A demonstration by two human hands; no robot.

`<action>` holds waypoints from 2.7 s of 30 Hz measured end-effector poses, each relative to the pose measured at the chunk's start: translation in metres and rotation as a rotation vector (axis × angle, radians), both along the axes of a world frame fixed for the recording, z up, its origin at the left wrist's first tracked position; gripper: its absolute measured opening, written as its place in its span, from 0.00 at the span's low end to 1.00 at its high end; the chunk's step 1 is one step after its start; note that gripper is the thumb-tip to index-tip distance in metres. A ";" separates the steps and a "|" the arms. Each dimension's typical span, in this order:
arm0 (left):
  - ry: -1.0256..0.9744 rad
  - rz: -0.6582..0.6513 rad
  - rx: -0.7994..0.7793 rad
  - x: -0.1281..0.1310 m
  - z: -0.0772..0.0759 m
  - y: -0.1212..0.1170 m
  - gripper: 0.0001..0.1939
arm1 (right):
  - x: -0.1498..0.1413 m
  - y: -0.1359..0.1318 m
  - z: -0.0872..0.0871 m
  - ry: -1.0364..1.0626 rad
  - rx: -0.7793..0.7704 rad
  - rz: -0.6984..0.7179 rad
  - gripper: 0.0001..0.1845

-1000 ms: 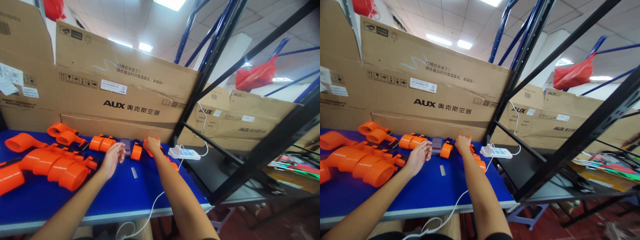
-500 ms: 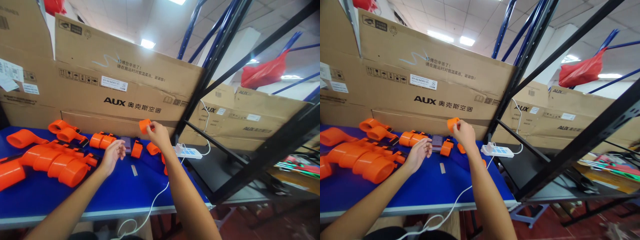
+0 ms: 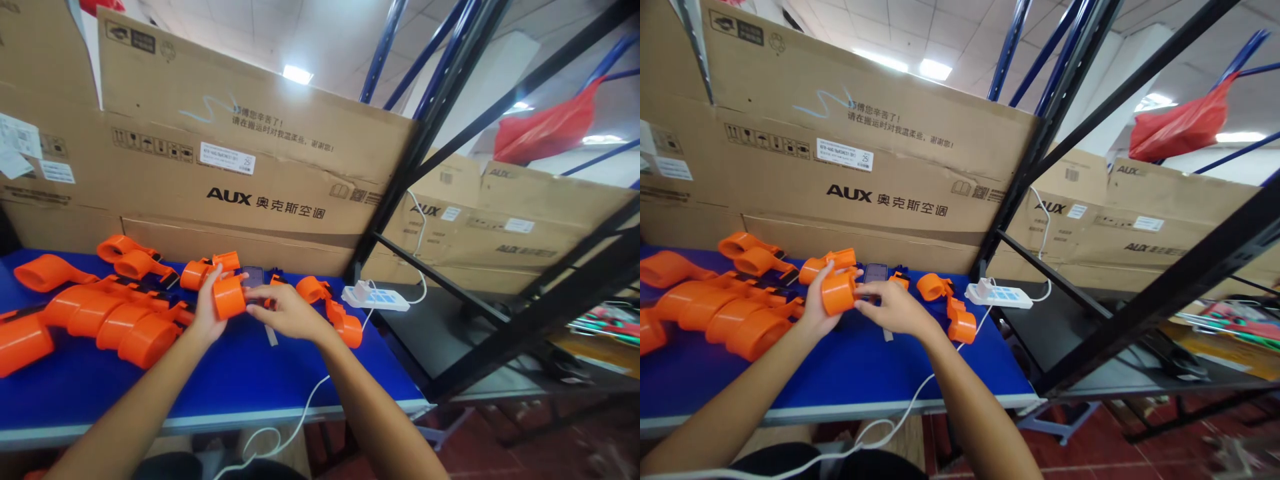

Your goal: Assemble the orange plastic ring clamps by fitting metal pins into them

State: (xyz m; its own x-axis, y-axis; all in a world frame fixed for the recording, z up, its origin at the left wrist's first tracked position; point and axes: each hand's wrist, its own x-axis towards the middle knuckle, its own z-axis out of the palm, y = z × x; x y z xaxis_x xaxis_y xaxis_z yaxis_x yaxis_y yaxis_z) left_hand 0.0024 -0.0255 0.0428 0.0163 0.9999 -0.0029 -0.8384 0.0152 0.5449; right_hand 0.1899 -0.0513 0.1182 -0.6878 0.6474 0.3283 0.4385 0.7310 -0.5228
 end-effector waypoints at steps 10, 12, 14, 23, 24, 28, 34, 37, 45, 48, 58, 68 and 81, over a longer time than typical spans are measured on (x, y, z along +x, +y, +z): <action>0.097 0.027 -0.076 0.010 0.000 -0.003 0.24 | 0.013 -0.008 -0.054 -0.737 0.076 -0.545 0.20; 0.111 0.030 -0.080 0.013 0.001 -0.004 0.24 | 0.003 -0.010 -0.066 -0.765 0.140 -0.513 0.15; 0.116 0.046 -0.083 0.014 0.001 -0.005 0.24 | -0.006 -0.008 -0.075 -0.758 0.197 -0.487 0.12; 0.114 0.087 -0.093 0.015 0.001 -0.006 0.22 | -0.017 0.005 -0.090 -0.512 0.243 -0.481 0.13; 0.114 0.086 -0.094 0.016 0.001 -0.006 0.22 | -0.017 0.005 -0.091 -0.498 0.230 -0.475 0.13; 0.127 0.081 -0.096 0.016 0.000 -0.005 0.22 | -0.017 0.006 -0.094 -0.444 0.154 -0.462 0.12; 0.154 0.050 -0.104 0.014 -0.004 0.000 0.19 | -0.016 0.011 -0.089 -0.379 0.045 -0.459 0.14; 0.166 0.035 -0.103 0.013 -0.008 0.002 0.17 | -0.011 0.007 -0.084 -0.446 0.061 -0.407 0.15; 0.156 0.014 -0.116 0.012 -0.010 0.004 0.15 | -0.004 -0.005 -0.077 -0.543 0.131 -0.318 0.14; 0.137 0.017 -0.122 0.013 -0.008 0.003 0.13 | -0.003 -0.004 -0.080 -0.545 0.153 -0.333 0.13; 0.219 -0.123 -0.176 0.008 -0.015 0.006 0.23 | 0.015 0.023 -0.054 0.124 0.138 -0.590 0.06; 0.357 -0.309 -0.167 0.009 -0.014 0.002 0.27 | 0.005 0.070 -0.052 0.650 -0.084 -0.291 0.17; 0.325 -0.386 -0.178 0.010 -0.014 0.001 0.27 | 0.018 0.071 -0.069 0.617 -0.025 -0.328 0.19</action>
